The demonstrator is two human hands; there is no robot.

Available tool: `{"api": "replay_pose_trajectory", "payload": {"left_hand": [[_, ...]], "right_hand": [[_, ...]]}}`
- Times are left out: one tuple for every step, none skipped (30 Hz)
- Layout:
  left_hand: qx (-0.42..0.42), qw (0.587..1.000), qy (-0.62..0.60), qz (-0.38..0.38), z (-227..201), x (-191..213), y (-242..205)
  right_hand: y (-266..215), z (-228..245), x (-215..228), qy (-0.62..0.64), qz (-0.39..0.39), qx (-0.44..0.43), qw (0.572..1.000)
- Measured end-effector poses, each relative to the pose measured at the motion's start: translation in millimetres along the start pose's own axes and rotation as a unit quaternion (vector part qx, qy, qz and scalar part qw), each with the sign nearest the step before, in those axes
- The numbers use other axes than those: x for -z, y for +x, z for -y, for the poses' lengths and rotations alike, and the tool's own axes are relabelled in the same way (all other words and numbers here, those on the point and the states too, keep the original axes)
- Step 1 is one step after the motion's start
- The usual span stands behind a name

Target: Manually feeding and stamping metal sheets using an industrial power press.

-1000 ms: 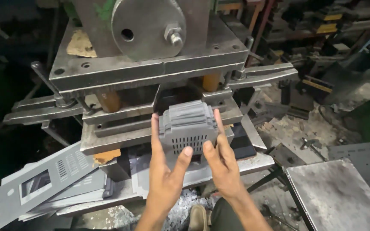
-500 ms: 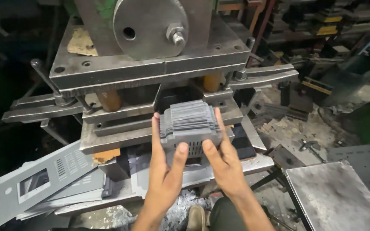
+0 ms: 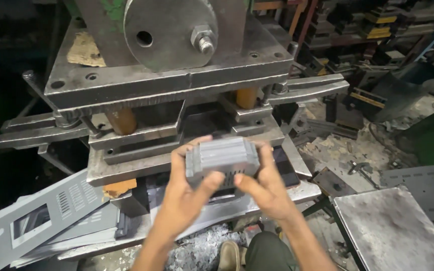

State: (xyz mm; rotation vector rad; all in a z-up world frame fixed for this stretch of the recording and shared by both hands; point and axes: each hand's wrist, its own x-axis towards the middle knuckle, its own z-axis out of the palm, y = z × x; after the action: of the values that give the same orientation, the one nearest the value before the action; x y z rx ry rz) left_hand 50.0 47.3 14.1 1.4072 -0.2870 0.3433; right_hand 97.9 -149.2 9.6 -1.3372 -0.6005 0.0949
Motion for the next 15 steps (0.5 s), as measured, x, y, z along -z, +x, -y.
{"api": "replay_pose_trajectory", "payload": {"left_hand": [[-0.018,0.999,0.036,-0.003,1,-3,-1],[-0.036,0.997,0.072,-0.006,3,-6,-1],[-0.036,0.997,0.071,-0.005,5,-7,1],[-0.069,0.995,0.073,-0.015,6,-8,4],[-0.101,0.992,0.075,-0.027,8,-8,3],[-0.1,0.992,0.074,-0.028,8,-10,1],[-0.105,0.992,0.063,-0.041,9,-12,3],[-0.11,0.991,0.052,-0.053,10,-13,5],[-0.11,0.991,0.052,-0.053,11,-14,4],[-0.11,0.99,0.053,-0.065,12,-15,2],[-0.111,0.989,0.054,-0.076,14,-16,1],[-0.111,0.99,0.053,-0.075,16,-16,0],[-0.106,0.99,0.048,-0.074,18,-15,-2],[-0.101,0.991,0.042,-0.073,19,-14,-3],[-0.101,0.991,0.043,-0.075,22,-13,-5]], "right_hand": [[1,8,-8,0.006,0.018,0.002,1.0],[2,17,-16,0.012,0.036,0.004,0.999],[4,16,-17,0.011,0.035,0.004,0.999],[6,15,-18,0.023,0.033,0.027,0.999],[6,14,-20,0.035,0.033,0.048,0.998],[6,9,-20,0.035,0.034,0.046,0.998],[8,5,-20,-0.014,0.018,0.073,0.997],[11,1,-19,-0.063,0.002,0.099,0.993],[8,-11,-20,-0.063,0.002,0.099,0.993],[5,-24,-21,-0.073,-0.046,0.082,0.993],[2,-36,-22,-0.084,-0.095,0.065,0.99],[-1,-44,-21,-0.084,-0.096,0.065,0.99],[-4,-53,-22,-0.07,-0.109,0.064,0.989],[-6,-62,-23,-0.057,-0.122,0.063,0.989],[-6,-63,-22,-0.056,-0.121,0.062,0.989]]}}
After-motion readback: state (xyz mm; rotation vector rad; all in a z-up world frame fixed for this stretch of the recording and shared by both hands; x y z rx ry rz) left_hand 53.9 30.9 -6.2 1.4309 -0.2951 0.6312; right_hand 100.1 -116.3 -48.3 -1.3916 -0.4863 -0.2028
